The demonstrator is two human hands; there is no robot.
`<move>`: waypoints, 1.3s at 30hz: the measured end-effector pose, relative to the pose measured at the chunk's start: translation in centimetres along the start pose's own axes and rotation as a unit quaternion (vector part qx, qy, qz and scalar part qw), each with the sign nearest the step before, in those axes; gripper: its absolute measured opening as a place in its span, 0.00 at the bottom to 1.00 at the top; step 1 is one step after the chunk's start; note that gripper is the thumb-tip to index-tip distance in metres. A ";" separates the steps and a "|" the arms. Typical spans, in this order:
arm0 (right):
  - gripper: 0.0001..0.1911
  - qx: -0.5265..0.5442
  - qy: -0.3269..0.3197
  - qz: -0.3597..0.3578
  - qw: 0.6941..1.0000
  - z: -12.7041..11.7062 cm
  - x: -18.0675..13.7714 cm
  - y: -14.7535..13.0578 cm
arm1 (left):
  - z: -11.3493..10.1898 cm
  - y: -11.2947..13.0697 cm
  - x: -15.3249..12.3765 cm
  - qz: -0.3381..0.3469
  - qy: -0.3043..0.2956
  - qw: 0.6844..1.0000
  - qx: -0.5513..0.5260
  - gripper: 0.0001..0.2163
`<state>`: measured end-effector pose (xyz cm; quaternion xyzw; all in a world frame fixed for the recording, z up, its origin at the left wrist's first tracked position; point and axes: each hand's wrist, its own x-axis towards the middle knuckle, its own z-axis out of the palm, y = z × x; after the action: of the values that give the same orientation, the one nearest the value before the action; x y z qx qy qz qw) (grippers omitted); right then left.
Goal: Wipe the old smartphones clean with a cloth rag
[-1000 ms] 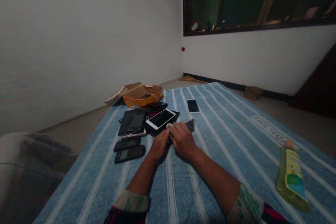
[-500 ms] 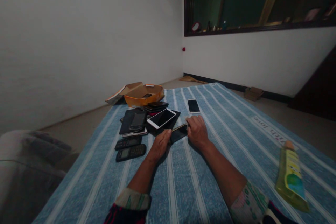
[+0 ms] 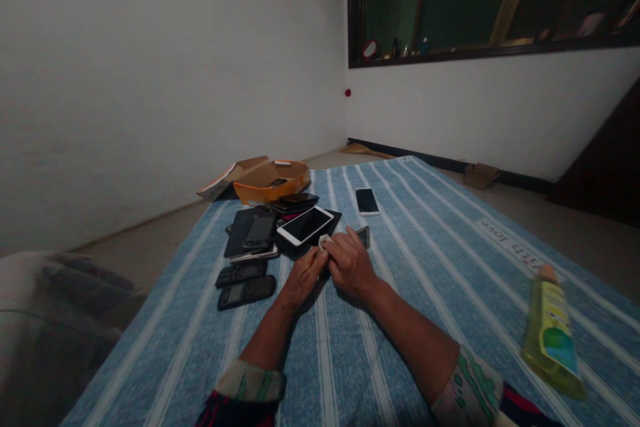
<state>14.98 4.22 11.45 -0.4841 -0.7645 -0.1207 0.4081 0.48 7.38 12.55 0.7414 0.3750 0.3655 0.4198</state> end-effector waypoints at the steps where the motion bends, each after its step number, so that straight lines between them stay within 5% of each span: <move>1: 0.12 0.007 0.004 -0.004 1.000 0.0 0.0 0.0 | 0.0 0.0 0.0 -0.003 0.000 1.000 0.001 0.16; 39: 0.12 -0.015 -0.046 0.020 0.999 -1.4 0.0 1.7 | -0.3 -0.2 -0.1 0.027 -0.009 0.999 0.016 0.12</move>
<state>17.15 4.28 12.01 -0.5107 -0.7705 -0.1015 0.3678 0.14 7.51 12.52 0.7611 0.3571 0.3636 0.4013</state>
